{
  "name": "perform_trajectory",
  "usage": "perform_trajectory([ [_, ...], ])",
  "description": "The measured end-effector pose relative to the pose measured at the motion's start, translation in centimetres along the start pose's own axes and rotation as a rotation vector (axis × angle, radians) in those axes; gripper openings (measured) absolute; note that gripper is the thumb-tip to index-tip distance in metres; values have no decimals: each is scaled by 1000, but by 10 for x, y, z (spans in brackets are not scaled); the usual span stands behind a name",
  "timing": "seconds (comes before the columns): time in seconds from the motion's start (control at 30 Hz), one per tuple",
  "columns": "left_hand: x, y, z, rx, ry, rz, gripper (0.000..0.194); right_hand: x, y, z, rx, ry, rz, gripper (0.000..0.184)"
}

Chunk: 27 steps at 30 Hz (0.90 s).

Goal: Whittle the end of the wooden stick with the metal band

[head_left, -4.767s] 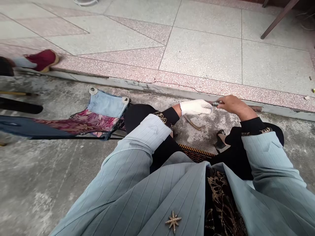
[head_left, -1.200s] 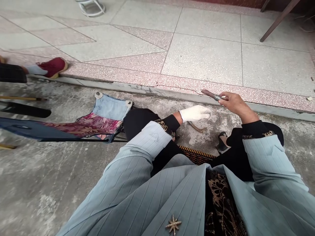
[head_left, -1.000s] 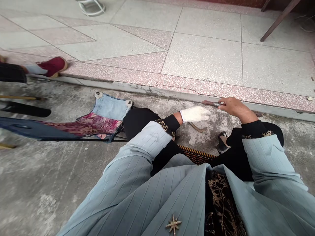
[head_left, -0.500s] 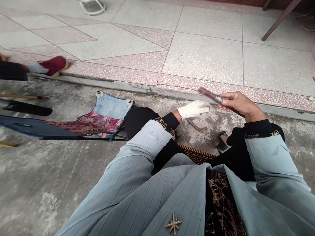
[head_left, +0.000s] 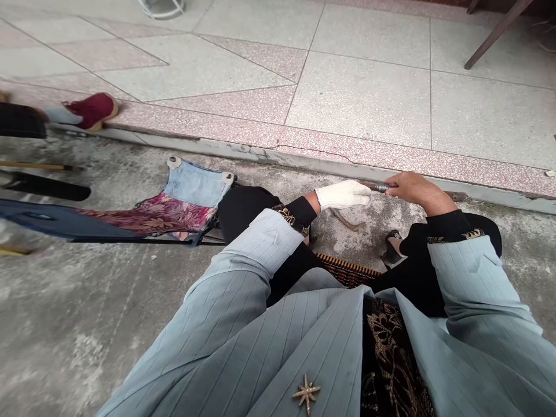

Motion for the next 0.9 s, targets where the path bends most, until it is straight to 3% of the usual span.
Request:
perform_trajectory([
  [0.1, 1, 0, 0, -27, 29, 18, 26, -3, -5, 4, 14, -1, 185, 23],
  [0.2, 2, 0, -1, -12, 85, -10, 24, -4, -13, 11, 118, 43, 414, 15],
  [0.27, 3, 1, 0, 20, 99, -47, 24, -3, -19, 15, 223, 123, 561, 20],
  [0.33, 4, 1, 2, 36, 78, -76, 25, 2, -25, 16, 334, 250, 627, 28],
  [0.4, 5, 1, 5, 37, 21, -89, 24, 10, -30, 13, 387, 412, 566, 40],
  [0.5, 4, 1, 8, 39, -115, -105, 24, 19, -30, 7, 311, 670, 299, 50],
  [0.57, 3, 1, 7, 41, -195, -115, 26, 20, -27, 5, 231, 848, 112, 48],
  [0.67, 0, 2, 2, 18, -231, -90, 25, 11, -19, 9, 156, 1022, -34, 38],
  [0.8, -3, 4, -4, 31, -149, -50, 25, 3, -4, 9, 35, 976, -181, 42],
  [0.9, -3, 5, -4, 41, 8, -50, 26, 3, 3, 2, -62, 741, -253, 48],
])
Point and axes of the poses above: each hand's wrist, its own y-axis towards the middle knuckle, its own x-axis out of the back of the hand, z = x × y, the point moved 2 cm from there along y, towards the middle knuckle, and after that the axes turned 2 degrees about y, right-handed, at the moved point
